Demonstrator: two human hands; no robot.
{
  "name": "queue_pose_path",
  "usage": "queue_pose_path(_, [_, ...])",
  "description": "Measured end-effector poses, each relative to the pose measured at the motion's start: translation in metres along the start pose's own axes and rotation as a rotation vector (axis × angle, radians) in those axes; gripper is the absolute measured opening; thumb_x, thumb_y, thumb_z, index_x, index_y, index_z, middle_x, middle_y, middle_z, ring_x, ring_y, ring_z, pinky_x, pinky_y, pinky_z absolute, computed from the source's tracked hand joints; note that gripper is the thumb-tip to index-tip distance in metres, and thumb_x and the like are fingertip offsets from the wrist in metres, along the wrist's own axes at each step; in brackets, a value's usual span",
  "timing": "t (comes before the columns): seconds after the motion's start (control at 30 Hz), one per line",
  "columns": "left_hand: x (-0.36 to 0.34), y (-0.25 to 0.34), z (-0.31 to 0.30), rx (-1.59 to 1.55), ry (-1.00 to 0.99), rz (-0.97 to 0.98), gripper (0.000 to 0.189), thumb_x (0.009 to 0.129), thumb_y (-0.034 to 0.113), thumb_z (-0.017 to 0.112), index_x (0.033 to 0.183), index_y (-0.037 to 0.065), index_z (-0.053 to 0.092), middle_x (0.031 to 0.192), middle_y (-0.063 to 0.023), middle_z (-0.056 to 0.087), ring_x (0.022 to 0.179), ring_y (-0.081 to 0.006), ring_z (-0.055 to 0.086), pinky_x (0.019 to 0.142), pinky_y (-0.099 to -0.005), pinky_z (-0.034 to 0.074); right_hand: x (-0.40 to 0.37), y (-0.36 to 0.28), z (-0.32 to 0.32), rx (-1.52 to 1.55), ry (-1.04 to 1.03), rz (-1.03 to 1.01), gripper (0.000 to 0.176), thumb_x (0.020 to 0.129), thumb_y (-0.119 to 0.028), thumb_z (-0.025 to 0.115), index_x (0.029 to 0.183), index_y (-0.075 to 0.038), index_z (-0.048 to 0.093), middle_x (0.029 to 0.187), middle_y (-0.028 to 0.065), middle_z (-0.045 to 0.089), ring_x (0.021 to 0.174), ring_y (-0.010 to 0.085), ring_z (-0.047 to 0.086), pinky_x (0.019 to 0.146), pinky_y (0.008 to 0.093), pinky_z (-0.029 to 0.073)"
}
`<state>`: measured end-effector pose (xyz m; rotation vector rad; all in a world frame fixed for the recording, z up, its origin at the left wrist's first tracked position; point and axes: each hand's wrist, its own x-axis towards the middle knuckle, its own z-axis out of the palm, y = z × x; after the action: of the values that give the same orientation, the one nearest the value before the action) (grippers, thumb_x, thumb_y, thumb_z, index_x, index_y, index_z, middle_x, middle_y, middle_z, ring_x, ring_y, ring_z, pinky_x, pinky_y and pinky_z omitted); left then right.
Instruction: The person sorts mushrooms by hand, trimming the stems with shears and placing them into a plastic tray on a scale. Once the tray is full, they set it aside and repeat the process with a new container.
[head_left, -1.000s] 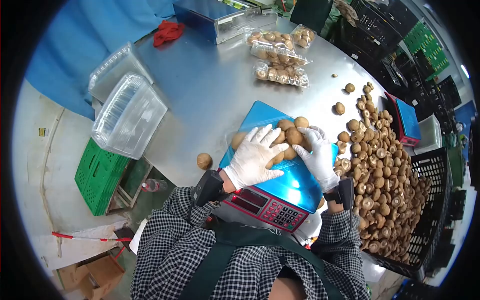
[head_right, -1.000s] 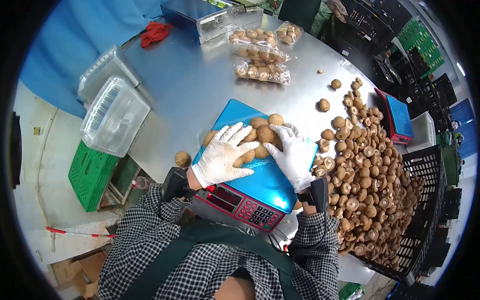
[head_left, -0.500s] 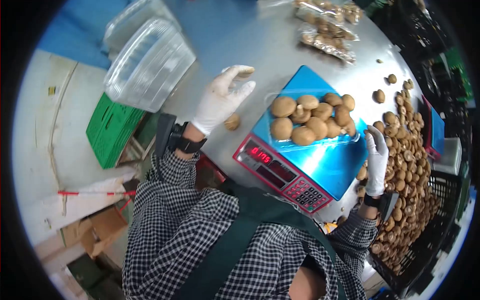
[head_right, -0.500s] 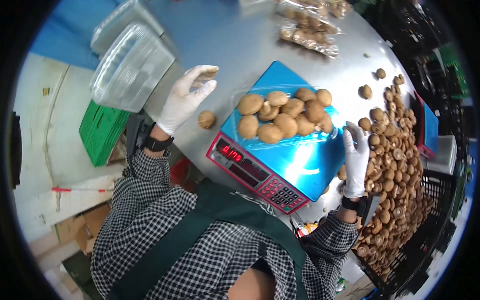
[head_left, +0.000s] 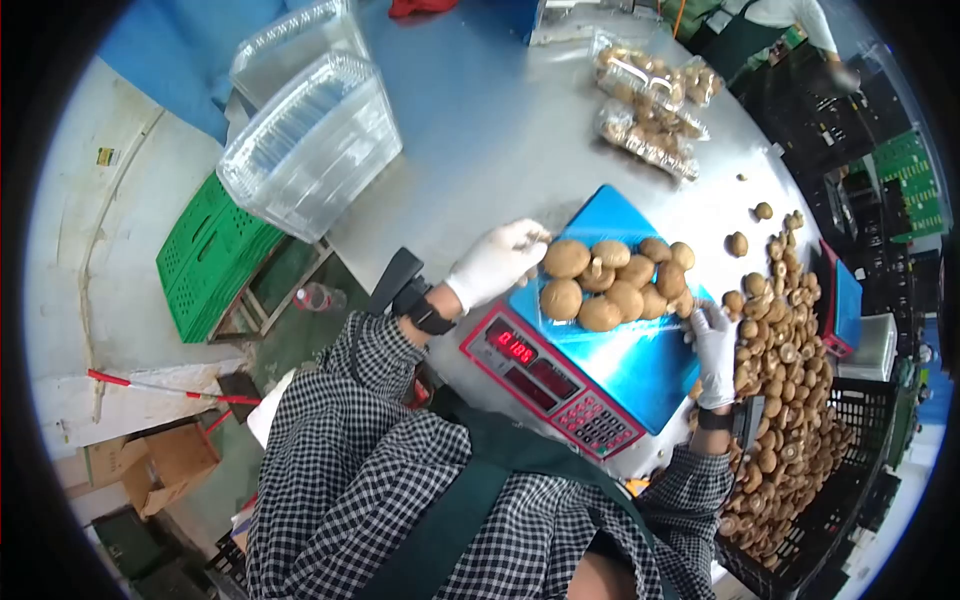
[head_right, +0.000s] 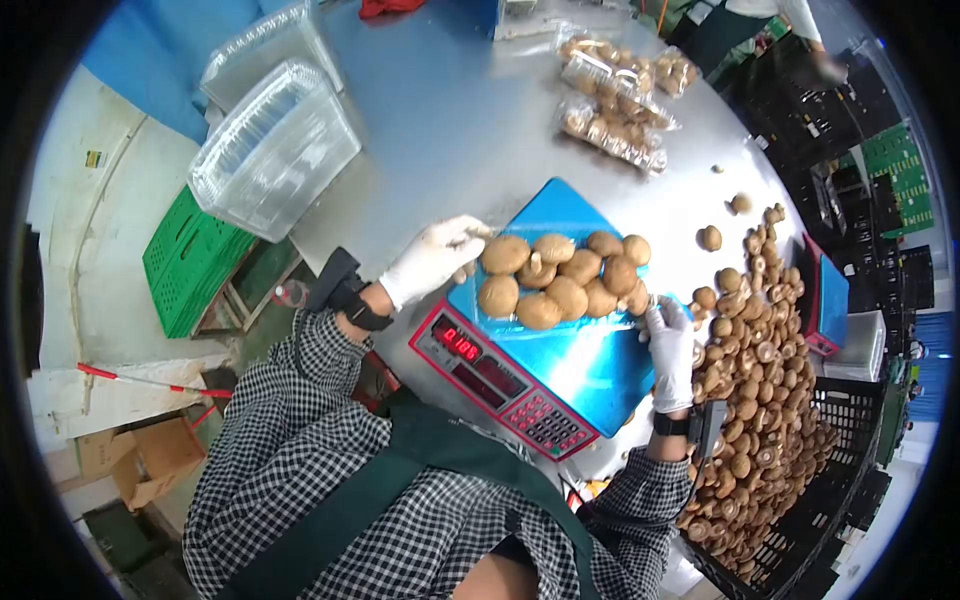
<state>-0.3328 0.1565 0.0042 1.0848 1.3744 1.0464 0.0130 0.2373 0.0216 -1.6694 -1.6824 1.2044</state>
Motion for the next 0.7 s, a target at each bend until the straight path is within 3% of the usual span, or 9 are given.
queue_pose_path(0.1, [0.001,-0.002,-0.004,-0.163,0.007,-0.002,0.021,0.097,0.01,0.053,0.114,0.002,0.06,0.069,-0.0009,0.058,0.058,-0.0062,0.054,0.053,-0.0213,0.046,-0.001,-0.013,0.0,0.08,-0.004,0.03,0.02,0.098,-0.016,0.056,0.109,0.0,0.062,0.071,-0.0012,0.06,0.055,0.004,0.05,0.048,0.0171,0.036])
queue_pose_path(0.37, [0.031,0.03,-0.064,-0.127,0.205,0.097,0.022,0.097,0.012,0.052,0.115,0.002,0.061,0.072,0.0,0.059,0.062,-0.0059,0.055,0.054,-0.0212,0.046,0.078,-0.09,0.028,0.041,-0.046,-0.153,0.024,0.094,-0.013,0.056,0.11,0.003,0.062,0.075,0.0019,0.063,0.061,0.0068,0.054,0.054,0.0213,0.042])
queue_pose_path(0.57, [0.077,0.007,-0.109,-0.154,0.382,0.164,0.02,0.097,0.011,0.052,0.112,0.004,0.063,0.073,0.0011,0.058,0.061,-0.0052,0.05,0.055,-0.0206,0.042,0.182,-0.116,0.087,0.021,-0.171,-0.252,0.017,0.094,-0.014,0.055,0.101,0.0,0.062,0.071,0.0019,0.062,0.06,0.0077,0.055,0.053,0.0214,0.042])
queue_pose_path(0.7, [0.109,-0.04,-0.128,-0.156,0.57,0.071,0.019,0.097,0.011,0.053,0.111,0.004,0.064,0.076,0.0026,0.057,0.06,-0.0044,0.047,0.055,-0.0201,0.042,0.232,-0.109,0.135,-0.033,-0.302,-0.197,0.019,0.094,-0.015,0.055,0.105,-0.001,0.06,0.071,0.0036,0.064,0.056,0.0084,0.056,0.048,0.0219,0.043])
